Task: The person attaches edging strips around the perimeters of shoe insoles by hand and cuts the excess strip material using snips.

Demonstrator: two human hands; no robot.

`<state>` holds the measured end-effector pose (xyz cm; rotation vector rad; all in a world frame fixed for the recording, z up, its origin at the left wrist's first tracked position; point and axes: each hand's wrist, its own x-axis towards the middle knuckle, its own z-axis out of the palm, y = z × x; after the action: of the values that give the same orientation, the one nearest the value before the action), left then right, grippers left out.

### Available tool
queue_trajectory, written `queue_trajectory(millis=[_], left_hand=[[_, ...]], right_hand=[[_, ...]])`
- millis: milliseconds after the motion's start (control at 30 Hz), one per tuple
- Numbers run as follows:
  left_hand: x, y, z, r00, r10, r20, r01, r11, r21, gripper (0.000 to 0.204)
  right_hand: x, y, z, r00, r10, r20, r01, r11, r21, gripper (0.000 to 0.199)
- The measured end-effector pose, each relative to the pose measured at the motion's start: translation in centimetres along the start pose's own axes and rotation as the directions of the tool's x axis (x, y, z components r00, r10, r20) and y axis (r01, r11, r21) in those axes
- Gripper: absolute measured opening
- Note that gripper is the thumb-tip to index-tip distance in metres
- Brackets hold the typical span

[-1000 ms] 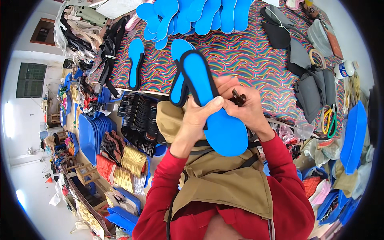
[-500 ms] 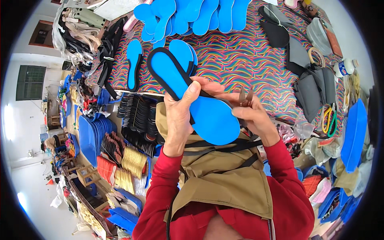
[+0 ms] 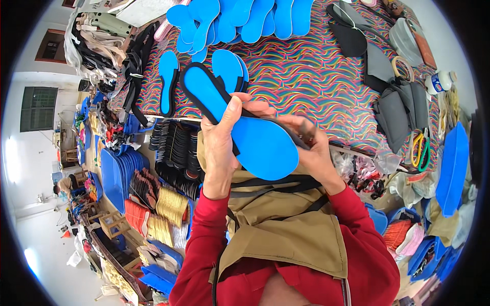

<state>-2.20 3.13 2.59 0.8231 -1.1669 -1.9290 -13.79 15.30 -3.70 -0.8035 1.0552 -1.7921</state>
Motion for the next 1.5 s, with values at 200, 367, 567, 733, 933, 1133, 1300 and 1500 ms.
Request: queue_trajectory(millis=[200, 367, 567, 733, 933, 1133, 1300, 1500], left_hand=[[-0.2, 0.0, -0.1, 0.999, 0.031, 0.037, -0.034, 0.994, 0.105, 0.027], [0.5, -0.8, -0.1, 0.994, 0.073, 0.076, -0.084, 0.983, 0.164, 0.022], [1.2, -3.1, -1.4, 0.974, -0.220, 0.055, 0.226, 0.950, -0.215, 0.021], [1.0, -3.1, -0.9, 0.973, -0.230, 0.029, 0.221, 0.886, -0.408, 0.023], [0.3, -3.2, -0.1, 0.988, -0.153, -0.031, 0.129, 0.913, -0.388, 0.020], [0.0, -3.8, -0.4, 0.968, -0.245, 0.064, 0.245, 0.847, -0.472, 0.019], [0.3, -3.4, -1.1, 0.950, -0.290, 0.119, 0.306, 0.778, -0.549, 0.018], [-0.2, -3.9, -0.5, 0.932, -0.353, 0.079, 0.337, 0.772, -0.539, 0.018]], right_hand=[[-0.1, -0.6, -1.6, 0.996, -0.093, -0.012, 0.084, 0.946, -0.312, 0.011], [-0.6, -1.4, -3.2, 0.992, -0.128, 0.023, 0.125, 0.890, -0.438, 0.008], [3.1, -2.4, -3.0, 0.959, -0.011, -0.283, -0.094, 0.930, -0.355, 0.027], [-0.3, -1.2, -2.8, 0.952, 0.120, -0.282, -0.161, 0.979, -0.126, 0.041], [-1.8, 0.8, -0.1, 0.954, 0.291, -0.074, -0.256, 0.917, 0.307, 0.028], [-0.3, 1.3, 0.0, 0.967, 0.256, -0.022, -0.226, 0.888, 0.401, 0.022], [-1.2, 1.0, -0.9, 0.964, 0.265, -0.003, -0.246, 0.899, 0.363, 0.023], [-0.9, 1.1, 0.3, 0.958, 0.281, -0.059, -0.233, 0.880, 0.413, 0.021]])
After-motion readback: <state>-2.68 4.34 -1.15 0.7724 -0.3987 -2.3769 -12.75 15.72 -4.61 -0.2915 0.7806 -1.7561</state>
